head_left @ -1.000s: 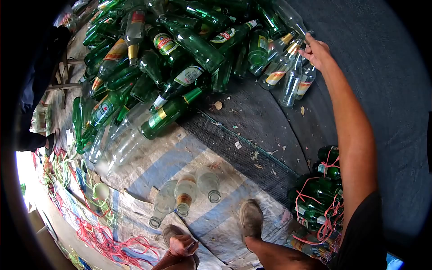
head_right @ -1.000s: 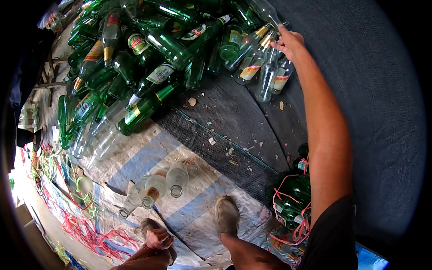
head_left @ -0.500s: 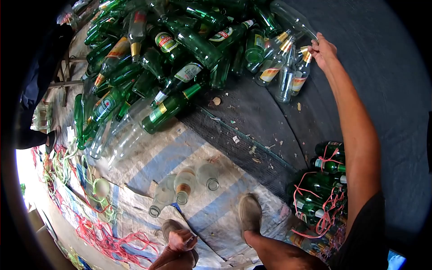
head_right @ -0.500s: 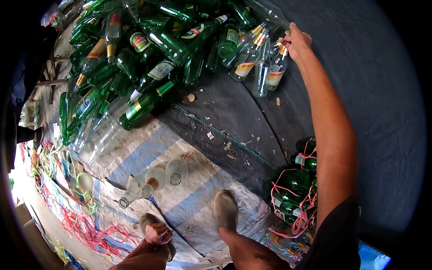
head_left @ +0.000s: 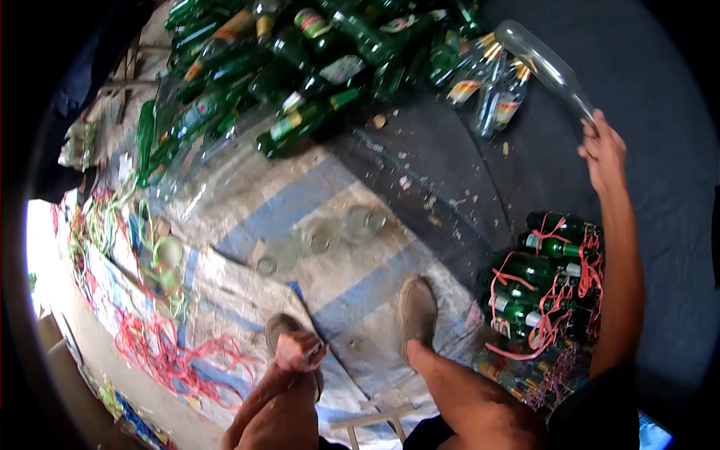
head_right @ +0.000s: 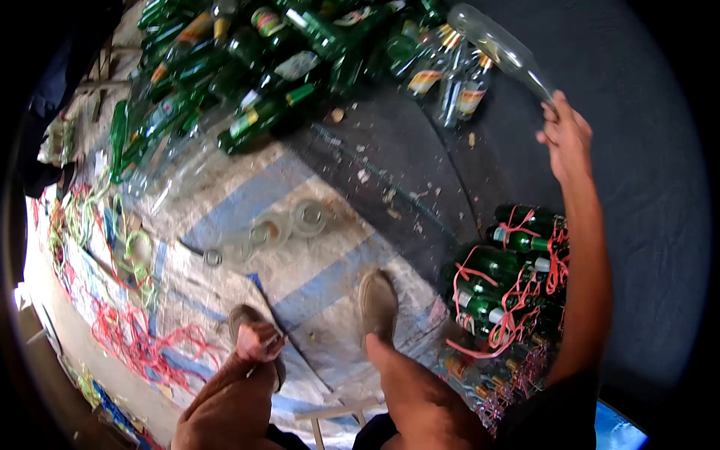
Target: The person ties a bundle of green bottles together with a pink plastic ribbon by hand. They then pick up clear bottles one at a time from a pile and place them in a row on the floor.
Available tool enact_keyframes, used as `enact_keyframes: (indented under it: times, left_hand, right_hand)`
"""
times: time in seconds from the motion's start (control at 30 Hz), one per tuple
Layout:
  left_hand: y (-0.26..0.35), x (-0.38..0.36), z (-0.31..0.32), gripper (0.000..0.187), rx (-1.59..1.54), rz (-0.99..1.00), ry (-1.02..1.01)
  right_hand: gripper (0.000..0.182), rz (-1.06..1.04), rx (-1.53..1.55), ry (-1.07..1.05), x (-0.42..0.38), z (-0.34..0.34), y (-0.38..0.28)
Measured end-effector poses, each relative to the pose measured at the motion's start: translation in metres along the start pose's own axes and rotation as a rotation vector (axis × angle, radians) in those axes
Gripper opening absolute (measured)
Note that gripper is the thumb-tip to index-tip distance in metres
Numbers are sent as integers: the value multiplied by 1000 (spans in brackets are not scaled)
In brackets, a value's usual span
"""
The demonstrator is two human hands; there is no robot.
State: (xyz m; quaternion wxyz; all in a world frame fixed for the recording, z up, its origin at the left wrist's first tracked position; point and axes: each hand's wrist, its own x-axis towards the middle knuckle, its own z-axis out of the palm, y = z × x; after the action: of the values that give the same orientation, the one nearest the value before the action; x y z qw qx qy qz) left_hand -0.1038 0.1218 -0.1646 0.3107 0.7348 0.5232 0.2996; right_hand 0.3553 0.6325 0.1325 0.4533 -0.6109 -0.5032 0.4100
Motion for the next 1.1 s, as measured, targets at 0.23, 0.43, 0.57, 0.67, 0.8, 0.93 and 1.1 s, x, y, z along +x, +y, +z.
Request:
enact_keyframes:
  times: [0.23,0.43,0.57,0.67,0.8,0.93,1.1]
  left_hand:
    - [4,-4,-5,32,55,-26,-48]
    - [7,-7,-6,30,62,-41,-41]
    - [4,-10,-5,32,68,-41,-38]
    - [4,-10,-6,33,82,-43,-29]
    - [5,-11,-6,34,75,-40,-22]
    - [4,-12,-6,33,72,-52,-31]
    - [2,-13,-6,33,64,-60,-34]
  right_hand:
    - [38,4,-602,-199,-134,-34,12]
    - [26,-25,-870,-465,-243,41,17]
    - [13,-321,-880,-701,-286,97,22]
    - [14,-474,-767,-811,-305,140,17]
    - [26,-596,-713,-862,-322,187,22]
    - [34,-739,-704,-898,-332,222,25]
    - [35,-798,-722,-925,-335,249,31]
